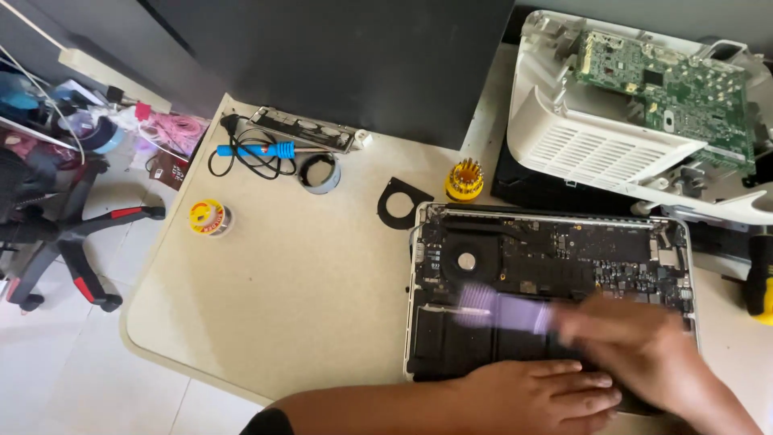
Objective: Cleaning internal laptop components with a brush and using a screwdriver
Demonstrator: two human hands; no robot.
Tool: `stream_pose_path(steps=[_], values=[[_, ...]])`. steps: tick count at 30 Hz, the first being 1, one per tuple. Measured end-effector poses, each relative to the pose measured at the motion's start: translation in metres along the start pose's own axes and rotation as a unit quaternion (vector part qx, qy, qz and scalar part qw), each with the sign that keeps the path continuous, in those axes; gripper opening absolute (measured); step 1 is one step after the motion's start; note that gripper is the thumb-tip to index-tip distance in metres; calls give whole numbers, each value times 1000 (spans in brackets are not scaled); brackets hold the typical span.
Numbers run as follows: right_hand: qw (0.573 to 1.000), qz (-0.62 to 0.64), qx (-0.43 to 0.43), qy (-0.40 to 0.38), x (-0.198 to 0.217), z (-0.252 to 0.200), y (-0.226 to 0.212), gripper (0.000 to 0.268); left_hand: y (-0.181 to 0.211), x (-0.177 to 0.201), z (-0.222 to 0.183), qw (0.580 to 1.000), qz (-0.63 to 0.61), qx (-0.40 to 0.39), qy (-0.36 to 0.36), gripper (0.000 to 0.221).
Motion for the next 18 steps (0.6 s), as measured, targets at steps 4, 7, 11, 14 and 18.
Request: stream_pose_path(steps=[4, 7, 11, 14, 18], values=[[970, -185, -155, -13, 11, -2, 14, 32, 6, 22, 6, 994, 81, -25, 63, 26], [971, 49, -128, -194, -8, -9, 13, 30, 9, 24, 10, 993, 79, -64, 52, 31], [988, -59, -129, -59, 6, -12, 24, 14, 8, 17, 4, 998, 50, -17, 23, 33], [988, 36, -107, -107, -2, -8, 19, 13, 2, 8, 0, 999, 45, -16, -24, 40], [979, -127, -159, 23, 1, -3, 37, 22, 2, 13, 1, 995, 86, -44, 32, 34]])
Point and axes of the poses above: each hand's wrist, its own z-axis towards the middle knuckle, its own x-axis out of the back of the hand, y = z × x, the point moved 6 cm from there along z, towards the middle knuckle, and after that the axes turned 2 degrees about -z, right-handed, at the moved point
